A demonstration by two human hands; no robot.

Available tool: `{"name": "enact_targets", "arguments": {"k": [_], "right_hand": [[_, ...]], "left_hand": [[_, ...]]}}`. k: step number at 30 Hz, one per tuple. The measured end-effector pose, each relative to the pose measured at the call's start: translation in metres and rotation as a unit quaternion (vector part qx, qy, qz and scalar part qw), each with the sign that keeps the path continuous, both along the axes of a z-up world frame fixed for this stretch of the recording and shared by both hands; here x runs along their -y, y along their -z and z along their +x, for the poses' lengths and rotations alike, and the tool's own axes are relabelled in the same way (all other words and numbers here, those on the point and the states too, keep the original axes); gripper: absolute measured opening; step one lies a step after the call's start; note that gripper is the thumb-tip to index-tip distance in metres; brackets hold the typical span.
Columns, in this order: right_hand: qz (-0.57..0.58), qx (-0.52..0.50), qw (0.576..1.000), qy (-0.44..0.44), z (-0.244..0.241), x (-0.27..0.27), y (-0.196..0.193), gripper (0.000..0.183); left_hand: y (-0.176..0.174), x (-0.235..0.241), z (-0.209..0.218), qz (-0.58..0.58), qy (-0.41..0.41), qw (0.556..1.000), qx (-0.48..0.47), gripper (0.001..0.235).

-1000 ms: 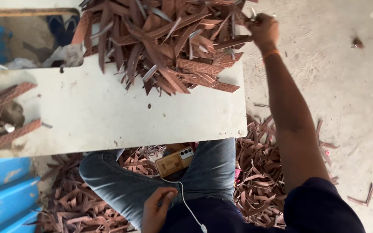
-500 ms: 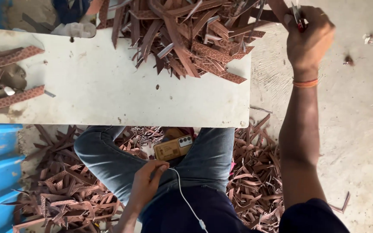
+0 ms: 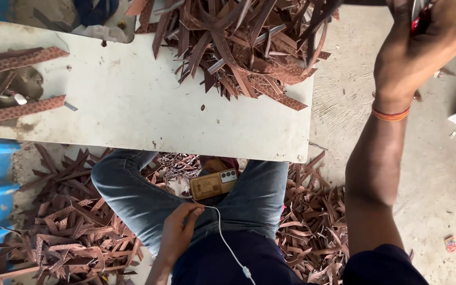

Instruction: Cutting long, thin strips from patterned leather pieces using a small hand knife on a workbench.

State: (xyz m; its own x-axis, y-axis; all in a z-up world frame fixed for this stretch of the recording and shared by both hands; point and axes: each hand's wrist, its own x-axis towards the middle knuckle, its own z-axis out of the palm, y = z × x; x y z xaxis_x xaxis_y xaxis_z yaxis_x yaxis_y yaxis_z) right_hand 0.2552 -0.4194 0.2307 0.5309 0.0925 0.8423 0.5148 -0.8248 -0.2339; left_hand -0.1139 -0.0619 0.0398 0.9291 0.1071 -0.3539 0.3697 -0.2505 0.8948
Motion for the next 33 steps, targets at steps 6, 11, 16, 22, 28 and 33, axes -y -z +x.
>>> {"name": "enact_targets", "arguments": {"k": [6,11,16,22,28,33], "right_hand": [[-0.040,0.045,0.998,-0.013,0.017,-0.026,0.025,0.012],[-0.128,-0.022,0.990,-0.049,0.014,-0.102,0.150,0.025],[-0.103,-0.068,0.984,-0.126,-0.065,-0.178,0.127,0.030],[-0.095,-0.185,0.960,-0.186,-0.150,-0.190,0.171,0.031],[-0.075,-0.345,0.906,-0.234,-0.183,-0.189,0.204,0.033],[0.001,-0.407,0.880,-0.244,-0.180,-0.175,0.201,0.044]], "left_hand": [[-0.002,-0.001,0.005,0.038,0.016,0.999,0.002,0.015],[0.003,0.003,0.008,0.040,0.020,0.998,0.043,0.016],[-0.002,-0.002,0.003,0.059,0.033,0.998,-0.002,0.017],[0.030,-0.014,0.010,0.124,-0.065,0.982,0.127,0.011],[0.007,-0.029,0.087,0.170,-0.090,0.948,0.253,0.015],[0.023,-0.026,0.143,0.330,-0.036,0.902,0.275,0.031]]}}
